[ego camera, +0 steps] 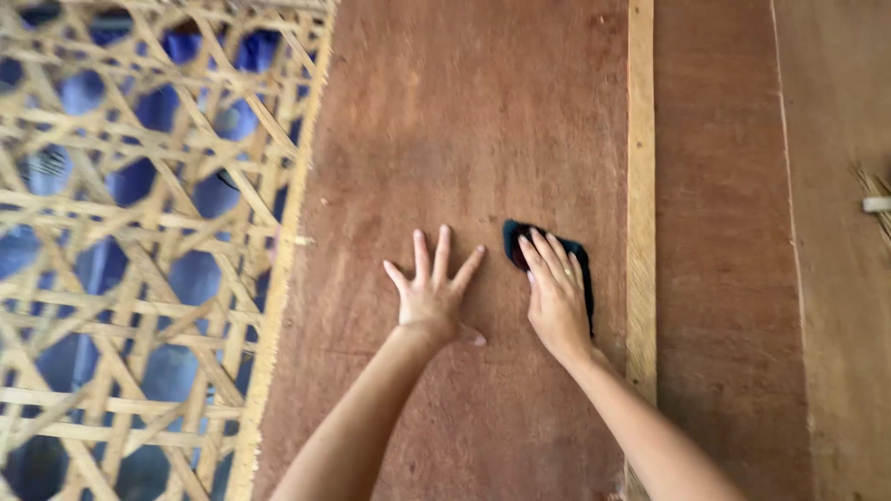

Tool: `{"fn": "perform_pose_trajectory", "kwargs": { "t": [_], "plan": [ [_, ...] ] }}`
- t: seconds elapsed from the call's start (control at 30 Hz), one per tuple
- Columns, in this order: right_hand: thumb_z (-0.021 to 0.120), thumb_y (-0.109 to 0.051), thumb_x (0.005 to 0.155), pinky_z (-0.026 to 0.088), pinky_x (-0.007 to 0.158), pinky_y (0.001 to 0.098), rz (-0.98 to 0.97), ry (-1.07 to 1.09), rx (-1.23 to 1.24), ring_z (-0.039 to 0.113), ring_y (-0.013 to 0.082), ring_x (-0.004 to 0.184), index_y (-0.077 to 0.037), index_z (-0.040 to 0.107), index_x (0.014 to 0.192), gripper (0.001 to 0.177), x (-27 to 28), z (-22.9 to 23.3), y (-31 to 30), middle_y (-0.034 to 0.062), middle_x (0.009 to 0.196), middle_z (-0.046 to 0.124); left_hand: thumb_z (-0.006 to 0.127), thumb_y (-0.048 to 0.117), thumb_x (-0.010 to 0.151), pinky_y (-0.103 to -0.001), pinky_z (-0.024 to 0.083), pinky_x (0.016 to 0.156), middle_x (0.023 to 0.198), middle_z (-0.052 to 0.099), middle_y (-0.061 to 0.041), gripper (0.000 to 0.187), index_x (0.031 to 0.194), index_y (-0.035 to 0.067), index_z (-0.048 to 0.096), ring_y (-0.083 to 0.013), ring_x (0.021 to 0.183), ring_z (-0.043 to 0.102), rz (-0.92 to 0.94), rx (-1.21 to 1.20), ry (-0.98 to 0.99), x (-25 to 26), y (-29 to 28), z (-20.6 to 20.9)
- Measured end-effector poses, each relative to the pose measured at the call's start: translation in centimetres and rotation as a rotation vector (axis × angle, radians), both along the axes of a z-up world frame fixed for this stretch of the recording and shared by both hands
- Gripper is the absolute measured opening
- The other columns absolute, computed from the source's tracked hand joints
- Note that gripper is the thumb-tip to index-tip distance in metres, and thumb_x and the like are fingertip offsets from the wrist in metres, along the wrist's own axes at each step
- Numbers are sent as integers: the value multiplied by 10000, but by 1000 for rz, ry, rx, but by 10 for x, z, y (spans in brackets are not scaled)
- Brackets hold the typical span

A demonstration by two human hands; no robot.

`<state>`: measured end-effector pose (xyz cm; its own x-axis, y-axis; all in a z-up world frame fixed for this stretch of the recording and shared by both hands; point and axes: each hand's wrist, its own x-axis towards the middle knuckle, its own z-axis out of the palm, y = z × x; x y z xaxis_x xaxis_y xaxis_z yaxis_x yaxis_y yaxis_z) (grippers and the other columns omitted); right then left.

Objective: The person wipes a large vertical wooden panel with a dark cloth, moving from top to bottom and covering different sections. The person briefly moves a plastic chair to access the lower part of the panel before continuing to wipe the surface.

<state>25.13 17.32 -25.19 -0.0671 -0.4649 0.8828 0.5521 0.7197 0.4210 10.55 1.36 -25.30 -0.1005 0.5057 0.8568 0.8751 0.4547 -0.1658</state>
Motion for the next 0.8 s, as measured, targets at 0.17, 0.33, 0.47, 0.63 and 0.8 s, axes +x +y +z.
{"fn": "perform_pose_trajectory", "kwargs": {
  "t": [0.17, 0.33, 0.47, 0.63, 0.8],
  "plan": [
    [490, -55, 999, 271, 1234, 506, 40, 14, -12, 400, 274, 1486, -89, 517, 1477, 480, -4, 7, -11, 78, 1583, 465, 853, 774, 569, -857, 100, 1077, 1697, -158, -167, 1480, 1621, 392, -115, -486, 1531, -98, 26, -33, -1, 8, -15, -2],
    [479, -45, 992, 263, 1244, 504, 7, 31, -17, 392, 268, 1489, -106, 509, 1489, 502, -3, -1, -2, 68, 1602, 447, 851, 756, 594, -855, 99, 1092, 1703, -83, -149, 1450, 1635, 334, -67, -437, 1550, -43, -18, -26, 43, -9, -28, 3],
    [505, -53, 976, 228, 1219, 486, 60, 23, -101, 342, 275, 1496, -129, 495, 1482, 511, -7, -11, -13, 67, 1595, 420, 851, 721, 641, -842, 104, 1103, 1708, -68, -157, 1399, 1646, 293, -22, -432, 1554, -22, 39, -88, 118, -37, -54, 8],
    [466, -14, 989, 221, 1262, 520, 40, 19, -64, 349, 304, 1511, -93, 514, 1490, 509, 3, 22, -17, 128, 1609, 450, 818, 713, 688, -822, 100, 1116, 1706, -105, -143, 1340, 1639, 299, -30, -417, 1556, -37, 43, -190, 165, -61, -71, 32],
    [519, 1, 984, 277, 1211, 531, 29, 487, -108, 399, 395, 1471, -16, 541, 1468, 485, -43, 109, -40, 196, 1543, 497, 818, 649, 736, -820, 92, 1113, 1696, -64, -145, 1255, 1633, 265, 30, -409, 1552, -11, -98, -202, 205, -81, -83, 62]
  ]
}}
